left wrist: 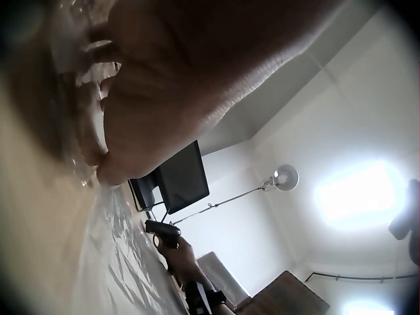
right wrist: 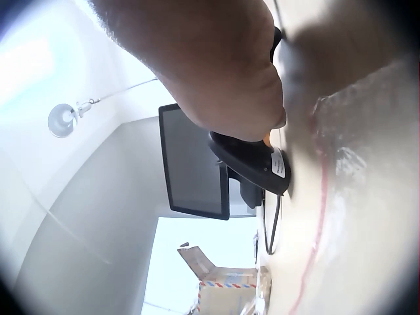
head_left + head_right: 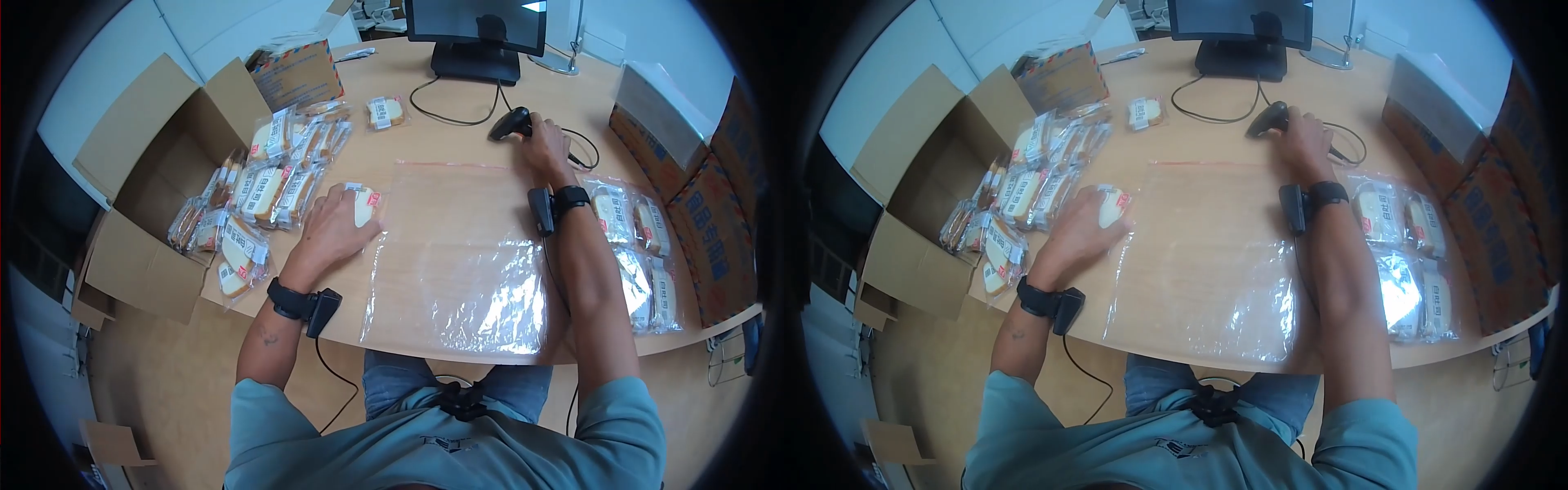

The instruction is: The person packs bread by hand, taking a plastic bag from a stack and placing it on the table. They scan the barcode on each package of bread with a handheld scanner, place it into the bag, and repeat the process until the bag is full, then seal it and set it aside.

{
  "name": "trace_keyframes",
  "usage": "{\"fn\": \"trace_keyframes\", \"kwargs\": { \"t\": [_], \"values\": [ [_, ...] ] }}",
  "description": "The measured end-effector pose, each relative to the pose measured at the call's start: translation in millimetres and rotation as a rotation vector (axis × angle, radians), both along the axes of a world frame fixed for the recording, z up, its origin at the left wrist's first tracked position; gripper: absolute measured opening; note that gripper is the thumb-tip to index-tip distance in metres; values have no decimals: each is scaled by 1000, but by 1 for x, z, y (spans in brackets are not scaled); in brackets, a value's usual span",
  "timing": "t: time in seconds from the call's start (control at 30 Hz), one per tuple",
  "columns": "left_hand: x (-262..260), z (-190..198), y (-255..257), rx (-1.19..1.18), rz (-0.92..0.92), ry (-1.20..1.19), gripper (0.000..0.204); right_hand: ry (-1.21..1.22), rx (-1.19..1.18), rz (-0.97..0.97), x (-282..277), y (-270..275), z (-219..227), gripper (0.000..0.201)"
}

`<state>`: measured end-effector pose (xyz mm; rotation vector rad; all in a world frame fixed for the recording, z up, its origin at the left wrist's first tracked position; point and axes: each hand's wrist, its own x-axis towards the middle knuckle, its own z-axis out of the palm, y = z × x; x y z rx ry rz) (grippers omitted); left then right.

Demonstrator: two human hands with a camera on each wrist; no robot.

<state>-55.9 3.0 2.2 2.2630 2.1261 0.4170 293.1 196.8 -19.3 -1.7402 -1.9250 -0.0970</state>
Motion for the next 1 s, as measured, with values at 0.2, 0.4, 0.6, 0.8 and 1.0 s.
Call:
{"fn": "trace_keyframes", "kwargs": {
  "t": [0.2, 0.4, 0.6, 0.8, 1.0],
  "values": [
    [-13, 13, 28, 273, -101, -391, 64, 65, 199, -68, -3, 13, 7, 33],
    [15, 15, 98, -425, -408, -2128, 46, 290, 253, 173, -26, 3, 40, 42],
    [37, -23, 132, -569, -483, -2284, 62, 221, 272, 259, -47, -11, 40, 51],
    [44, -24, 134, -556, -442, -2252, 56, 146, 298, 334, -61, -19, 44, 52],
    [53, -30, 143, -397, -501, -2189, 49, 93, 279, 370, -76, -41, 59, 47]
  ]
}}
